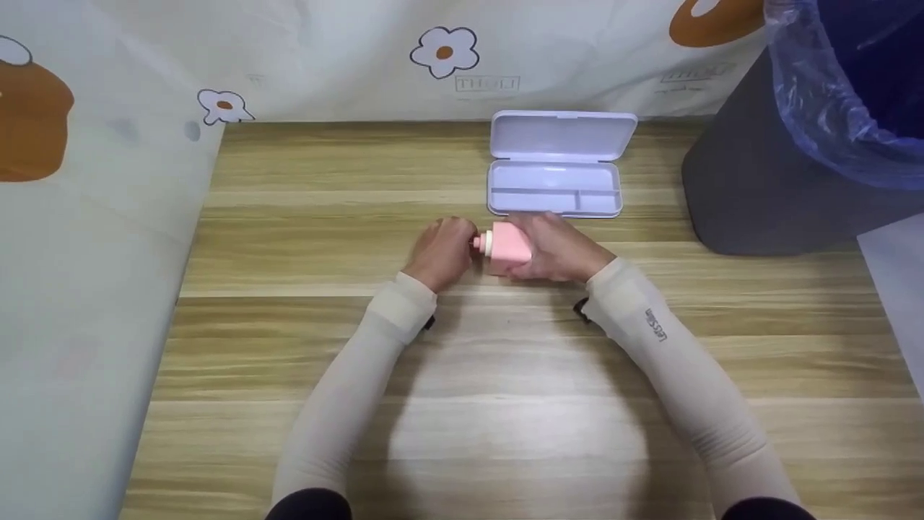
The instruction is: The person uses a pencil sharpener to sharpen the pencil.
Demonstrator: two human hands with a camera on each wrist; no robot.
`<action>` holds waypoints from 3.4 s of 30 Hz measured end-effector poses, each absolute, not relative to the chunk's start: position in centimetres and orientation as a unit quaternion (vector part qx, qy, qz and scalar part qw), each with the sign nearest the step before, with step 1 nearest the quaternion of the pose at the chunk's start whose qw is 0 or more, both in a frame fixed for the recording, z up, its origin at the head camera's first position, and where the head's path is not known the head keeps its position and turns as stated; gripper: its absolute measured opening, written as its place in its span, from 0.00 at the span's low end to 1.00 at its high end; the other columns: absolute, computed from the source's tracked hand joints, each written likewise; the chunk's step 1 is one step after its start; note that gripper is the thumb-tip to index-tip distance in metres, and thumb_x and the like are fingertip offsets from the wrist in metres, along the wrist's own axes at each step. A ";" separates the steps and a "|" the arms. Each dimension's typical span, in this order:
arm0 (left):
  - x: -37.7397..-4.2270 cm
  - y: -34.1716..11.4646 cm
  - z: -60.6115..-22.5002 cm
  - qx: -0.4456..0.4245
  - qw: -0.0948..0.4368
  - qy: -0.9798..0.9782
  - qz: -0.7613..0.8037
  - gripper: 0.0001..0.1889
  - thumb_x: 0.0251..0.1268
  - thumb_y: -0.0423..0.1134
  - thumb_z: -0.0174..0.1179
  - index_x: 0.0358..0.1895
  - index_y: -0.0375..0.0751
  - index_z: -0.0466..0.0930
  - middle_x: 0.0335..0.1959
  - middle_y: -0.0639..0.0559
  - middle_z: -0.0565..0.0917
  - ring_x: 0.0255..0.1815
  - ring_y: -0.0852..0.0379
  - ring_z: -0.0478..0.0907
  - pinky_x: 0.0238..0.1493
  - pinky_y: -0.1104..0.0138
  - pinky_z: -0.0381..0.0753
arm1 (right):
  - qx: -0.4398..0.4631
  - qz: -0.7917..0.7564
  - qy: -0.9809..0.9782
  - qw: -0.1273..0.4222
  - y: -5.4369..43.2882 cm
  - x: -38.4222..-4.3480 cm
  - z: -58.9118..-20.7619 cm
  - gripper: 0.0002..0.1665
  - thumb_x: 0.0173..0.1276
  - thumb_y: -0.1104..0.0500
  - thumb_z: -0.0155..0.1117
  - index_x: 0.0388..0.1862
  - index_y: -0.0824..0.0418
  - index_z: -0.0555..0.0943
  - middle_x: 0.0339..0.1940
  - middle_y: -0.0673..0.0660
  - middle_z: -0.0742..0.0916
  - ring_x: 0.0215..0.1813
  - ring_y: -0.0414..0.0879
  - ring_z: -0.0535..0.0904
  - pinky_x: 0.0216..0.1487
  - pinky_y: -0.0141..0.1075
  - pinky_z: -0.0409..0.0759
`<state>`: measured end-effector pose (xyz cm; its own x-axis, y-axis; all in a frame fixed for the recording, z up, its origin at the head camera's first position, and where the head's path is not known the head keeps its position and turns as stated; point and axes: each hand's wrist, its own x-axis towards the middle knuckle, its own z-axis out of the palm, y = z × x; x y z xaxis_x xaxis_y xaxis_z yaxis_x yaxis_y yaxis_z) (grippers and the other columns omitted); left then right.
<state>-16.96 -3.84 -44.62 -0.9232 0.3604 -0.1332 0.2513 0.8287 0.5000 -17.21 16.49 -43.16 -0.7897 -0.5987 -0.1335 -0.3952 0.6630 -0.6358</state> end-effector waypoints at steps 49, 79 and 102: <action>-16.4 -4.6 -39.6 0.191 0.054 0.919 0.342 0.15 0.59 0.18 0.51 0.23 0.37 0.84 0.20 0.51 0.73 0.27 0.56 0.66 0.32 0.66 0.68 | -0.286 -0.292 0.897 0.169 16.4 -17.0 -43.1 0.32 0.46 0.58 0.82 0.49 0.65 0.79 0.35 0.55 0.83 0.36 0.49 0.77 0.36 0.41 0.76; -13.5 -5.2 -37.5 0.246 0.104 0.919 0.289 0.11 0.59 0.22 0.59 0.21 0.34 0.85 0.15 0.53 0.69 0.19 0.59 0.61 0.20 0.68 0.62 | -0.296 -0.294 0.891 0.179 16.0 -17.3 -43.0 0.34 0.46 0.59 0.83 0.54 0.63 0.81 0.36 0.53 0.85 0.36 0.47 0.78 0.36 0.39 0.76; -13.0 -5.3 -40.1 0.245 0.195 0.902 0.296 0.08 0.55 0.26 0.69 0.20 0.36 0.85 0.17 0.55 0.74 0.24 0.57 0.66 0.27 0.68 0.68 | -0.289 -0.301 0.889 0.190 16.1 -17.1 -43.1 0.34 0.45 0.61 0.82 0.53 0.63 0.81 0.38 0.53 0.85 0.37 0.48 0.78 0.38 0.40 0.77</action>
<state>-12.96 -5.30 -40.05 -0.8042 0.5571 -0.2071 0.3258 0.7046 0.6304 -17.11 16.09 -43.14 -0.7602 -0.6284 -0.1647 -0.3995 0.6522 -0.6443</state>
